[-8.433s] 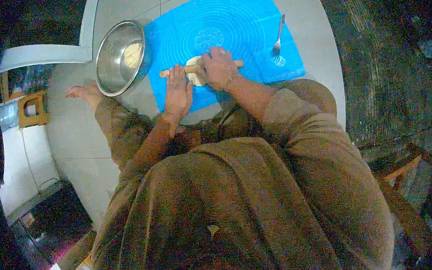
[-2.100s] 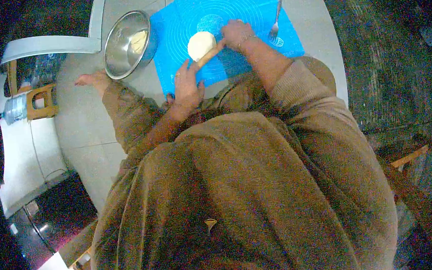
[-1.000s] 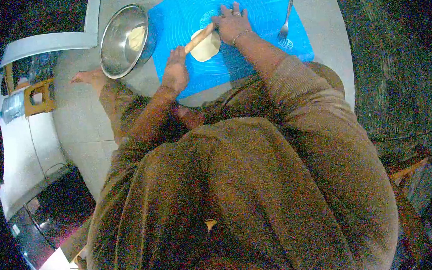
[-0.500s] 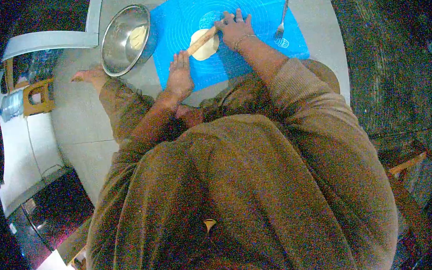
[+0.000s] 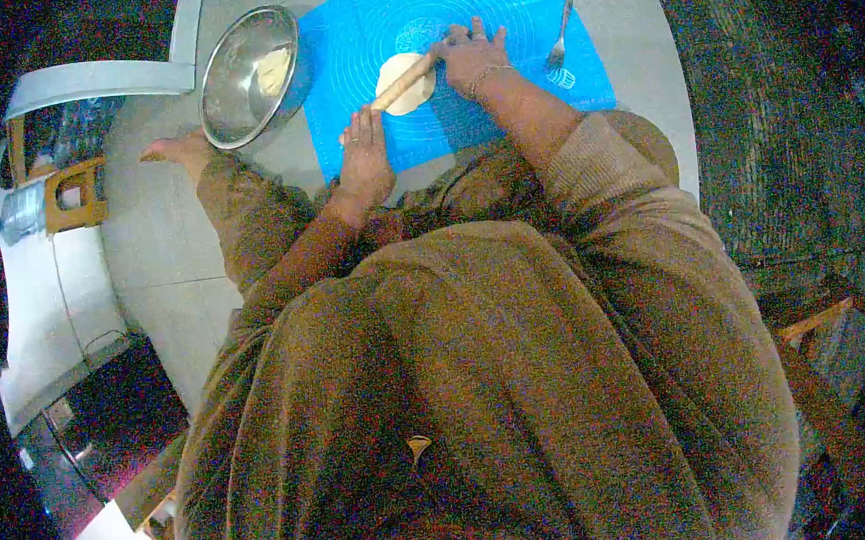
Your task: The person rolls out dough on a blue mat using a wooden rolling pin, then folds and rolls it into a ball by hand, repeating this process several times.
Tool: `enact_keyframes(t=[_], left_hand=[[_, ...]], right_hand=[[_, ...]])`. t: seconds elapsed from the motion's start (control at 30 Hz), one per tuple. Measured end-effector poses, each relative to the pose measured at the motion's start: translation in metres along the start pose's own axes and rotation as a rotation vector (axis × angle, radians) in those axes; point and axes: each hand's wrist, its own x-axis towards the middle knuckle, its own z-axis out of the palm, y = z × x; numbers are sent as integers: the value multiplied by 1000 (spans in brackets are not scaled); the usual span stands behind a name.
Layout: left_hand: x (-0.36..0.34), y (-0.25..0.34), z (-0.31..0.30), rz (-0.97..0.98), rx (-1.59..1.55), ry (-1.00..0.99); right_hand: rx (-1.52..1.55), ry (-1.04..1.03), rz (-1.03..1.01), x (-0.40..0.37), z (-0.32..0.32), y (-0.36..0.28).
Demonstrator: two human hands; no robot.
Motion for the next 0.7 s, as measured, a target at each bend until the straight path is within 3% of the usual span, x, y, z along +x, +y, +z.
enact_keyframes(t=[0.3, 0.4, 0.57, 0.7], left_hand=[[-9, 0, 18, 74, 15, 168], [-11, 6, 12, 64, -8, 163], [9, 4, -26, -71, -333, 15], [31, -2, -9, -58, -145, 148]], right_hand=[[-55, -53, 8, -11, -8, -2], [-31, -60, 16, -10, -10, -1], [-44, -45, 3, 0, -9, 6], [-40, -13, 0, 4, -4, 4]])
